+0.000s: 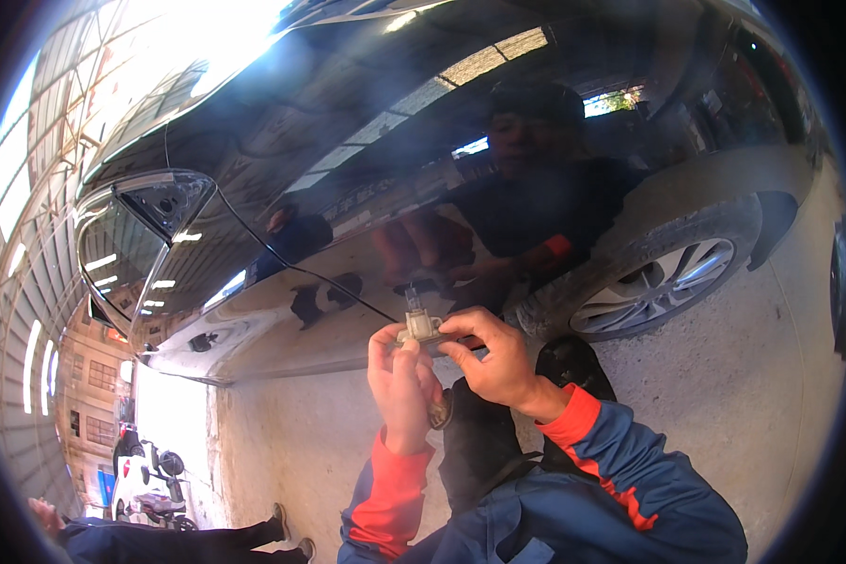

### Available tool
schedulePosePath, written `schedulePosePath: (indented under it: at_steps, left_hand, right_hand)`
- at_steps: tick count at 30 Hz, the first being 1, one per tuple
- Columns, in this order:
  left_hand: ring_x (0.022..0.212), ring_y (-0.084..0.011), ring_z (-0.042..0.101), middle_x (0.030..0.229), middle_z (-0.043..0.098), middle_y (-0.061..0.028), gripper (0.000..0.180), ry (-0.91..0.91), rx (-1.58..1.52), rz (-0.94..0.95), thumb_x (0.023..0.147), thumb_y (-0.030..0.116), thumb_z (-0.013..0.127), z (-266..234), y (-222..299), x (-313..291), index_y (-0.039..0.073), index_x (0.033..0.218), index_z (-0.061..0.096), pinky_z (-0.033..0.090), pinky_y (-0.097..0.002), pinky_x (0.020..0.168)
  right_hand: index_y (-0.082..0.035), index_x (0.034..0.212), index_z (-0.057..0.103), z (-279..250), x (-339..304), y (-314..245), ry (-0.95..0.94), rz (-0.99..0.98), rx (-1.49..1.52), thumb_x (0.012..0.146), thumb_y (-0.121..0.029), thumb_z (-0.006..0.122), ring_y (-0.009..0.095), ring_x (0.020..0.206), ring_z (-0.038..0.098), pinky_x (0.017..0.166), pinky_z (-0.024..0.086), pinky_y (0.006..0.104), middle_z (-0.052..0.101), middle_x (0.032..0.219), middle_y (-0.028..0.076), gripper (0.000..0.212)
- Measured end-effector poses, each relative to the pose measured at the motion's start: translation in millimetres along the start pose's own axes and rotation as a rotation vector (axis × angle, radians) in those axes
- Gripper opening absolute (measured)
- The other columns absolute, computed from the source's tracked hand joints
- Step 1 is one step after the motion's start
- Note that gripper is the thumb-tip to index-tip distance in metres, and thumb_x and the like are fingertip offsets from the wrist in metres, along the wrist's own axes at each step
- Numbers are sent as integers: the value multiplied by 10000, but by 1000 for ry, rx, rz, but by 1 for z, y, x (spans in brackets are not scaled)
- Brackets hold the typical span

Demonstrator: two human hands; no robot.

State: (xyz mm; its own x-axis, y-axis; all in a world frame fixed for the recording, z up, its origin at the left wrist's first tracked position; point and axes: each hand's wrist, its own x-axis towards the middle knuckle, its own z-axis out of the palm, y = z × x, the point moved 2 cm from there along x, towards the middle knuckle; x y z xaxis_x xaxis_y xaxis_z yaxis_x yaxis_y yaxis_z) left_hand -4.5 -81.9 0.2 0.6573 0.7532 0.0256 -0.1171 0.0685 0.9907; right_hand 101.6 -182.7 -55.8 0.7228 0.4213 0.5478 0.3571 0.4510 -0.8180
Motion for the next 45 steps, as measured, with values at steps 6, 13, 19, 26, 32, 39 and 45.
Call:
schedulePosePath:
  at_steps: [6, 13, 19, 26, 32, 39, 45]
  left_hand:
    - [449, -50, 409, 825, 608, -51, 289, 1, -17, -3, 1103, 191, 581, 3, -2, -2, 6, 1314, 516, 385, -233, 394]
    - [438, -49, 403, 862, 621, -60, 293, -18, -44, 15, 1151, 250, 538, 0, -4, -6, 13, 1322, 511, 356, -223, 391]
    - [465, -33, 444, 867, 655, -50, 306, -74, -6, 101, 1131, 194, 616, -1, -11, -7, 24, 1353, 491, 377, -208, 408]
    - [512, -35, 521, 897, 687, -63, 291, -151, -18, 166, 1125, 166, 634, -7, -13, -1, 25, 1337, 494, 410, -205, 422]
    - [537, -52, 548, 920, 686, -52, 269, -139, 16, 159, 1103, 133, 666, -10, -13, 0, 28, 1303, 520, 429, -203, 436]
    - [570, -40, 567, 1023, 702, -61, 242, -106, -1, 204, 1015, 83, 787, -11, -9, 4, 44, 1176, 611, 444, -200, 430]
    - [555, -37, 559, 1029, 704, -62, 259, -119, 12, 175, 992, 107, 823, -13, -5, 5, 46, 1142, 621, 434, -193, 425]
  right_hand:
    - [-35, 1130, 732, 1, 4, -2, -4, -72, -57, 891, 54, 816, 219, 978, 752, 757, 630, 321, 736, 1112, 112, 269]
    - [-29, 1094, 730, 0, 8, -13, 0, 0, -121, 883, 38, 814, 251, 936, 745, 727, 616, 317, 712, 1062, 114, 237]
    - [-25, 1062, 724, -5, 18, -33, -46, -141, -265, 871, 16, 813, 267, 874, 727, 695, 592, 339, 690, 1010, 120, 215]
    - [-21, 1054, 731, -10, 30, -37, -138, -69, -184, 886, -5, 808, 234, 854, 727, 670, 560, 321, 696, 963, 93, 185]
    - [-5, 994, 753, -16, 37, -43, -181, 84, -76, 899, -17, 807, 187, 841, 714, 675, 532, 307, 697, 913, 79, 109]
    - [-1, 982, 764, -18, 42, -46, -172, 110, -47, 927, -14, 772, 160, 782, 653, 698, 499, 301, 693, 895, 69, 57]
    - [-3, 1000, 746, -14, 37, -47, -138, 100, -76, 940, -8, 774, 118, 772, 625, 692, 489, 279, 687, 907, 52, 66]
